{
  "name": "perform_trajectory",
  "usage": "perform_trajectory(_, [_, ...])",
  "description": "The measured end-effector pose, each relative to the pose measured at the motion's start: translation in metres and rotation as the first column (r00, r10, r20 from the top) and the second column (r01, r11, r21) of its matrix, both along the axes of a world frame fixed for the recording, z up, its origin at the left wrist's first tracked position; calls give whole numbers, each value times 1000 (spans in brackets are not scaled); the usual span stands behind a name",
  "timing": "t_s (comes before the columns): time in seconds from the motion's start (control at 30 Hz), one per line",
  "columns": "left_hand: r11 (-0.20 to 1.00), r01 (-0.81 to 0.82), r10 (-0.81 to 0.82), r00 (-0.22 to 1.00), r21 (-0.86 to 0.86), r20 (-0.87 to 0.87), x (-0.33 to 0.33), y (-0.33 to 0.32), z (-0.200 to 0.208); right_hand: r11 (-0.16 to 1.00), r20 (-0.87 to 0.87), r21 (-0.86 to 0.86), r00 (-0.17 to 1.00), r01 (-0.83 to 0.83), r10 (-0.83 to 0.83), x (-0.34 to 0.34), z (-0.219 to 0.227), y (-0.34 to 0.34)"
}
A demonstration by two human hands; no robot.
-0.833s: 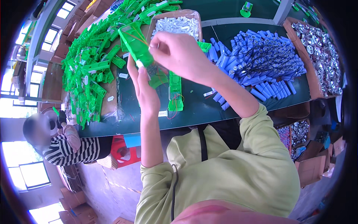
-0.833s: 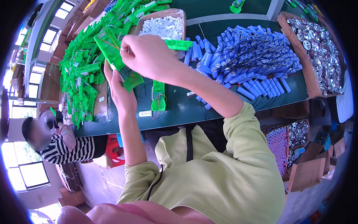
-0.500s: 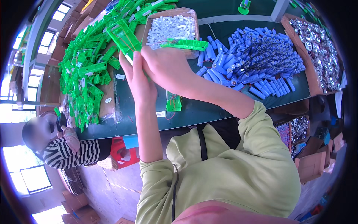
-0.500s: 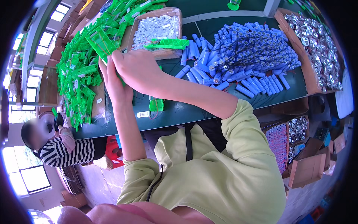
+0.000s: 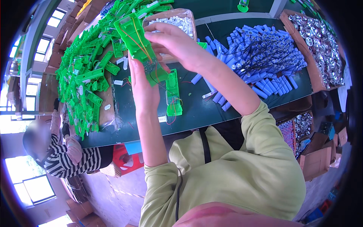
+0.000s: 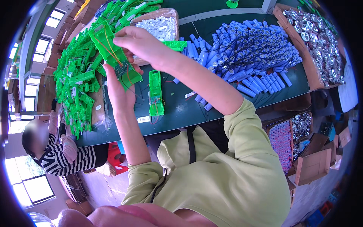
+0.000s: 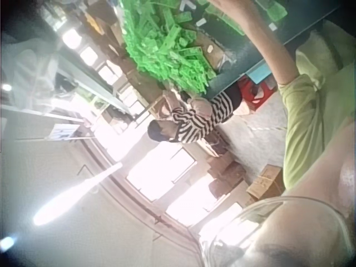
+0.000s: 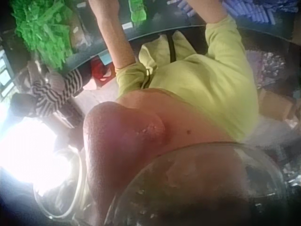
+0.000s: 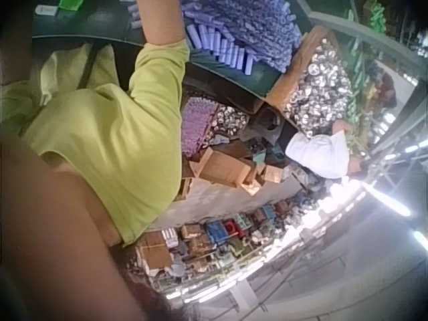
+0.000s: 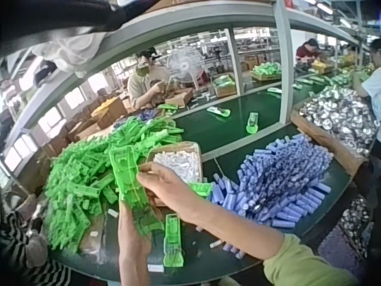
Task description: Assembling plastic housing components with batteries and circuit boards on a factory production line.
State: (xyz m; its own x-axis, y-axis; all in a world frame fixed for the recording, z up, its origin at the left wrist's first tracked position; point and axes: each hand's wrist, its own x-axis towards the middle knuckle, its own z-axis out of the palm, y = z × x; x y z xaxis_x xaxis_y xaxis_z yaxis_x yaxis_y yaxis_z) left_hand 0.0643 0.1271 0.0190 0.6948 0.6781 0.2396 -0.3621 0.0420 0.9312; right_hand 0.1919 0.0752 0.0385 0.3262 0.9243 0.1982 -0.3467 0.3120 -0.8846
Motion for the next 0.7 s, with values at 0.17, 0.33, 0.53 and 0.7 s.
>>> perform_trajectory(0.17, [996, 33, -30, 999, -85, 41, -2, -2, -2, 995, -166, 91, 984, -53, 67, 12, -7, 2])
perform_trajectory(0.33, [987, -101, 110, 992, -127, 61, 6, -6, 7, 942, 662, 31, 700, 333, -269, 1, 7, -14])
perform_trajectory(0.53, [1000, 1, -1, 1000, 10, 27, 3, -5, 4, 997, -195, 34, 978, -69, 74, 3, -5, 4])
perform_trajectory(0.7, [1000, 6, -6, 1000, -28, -3, 4, -5, 3, 960, 269, 97, 921, 264, -280, 10, -6, -1])
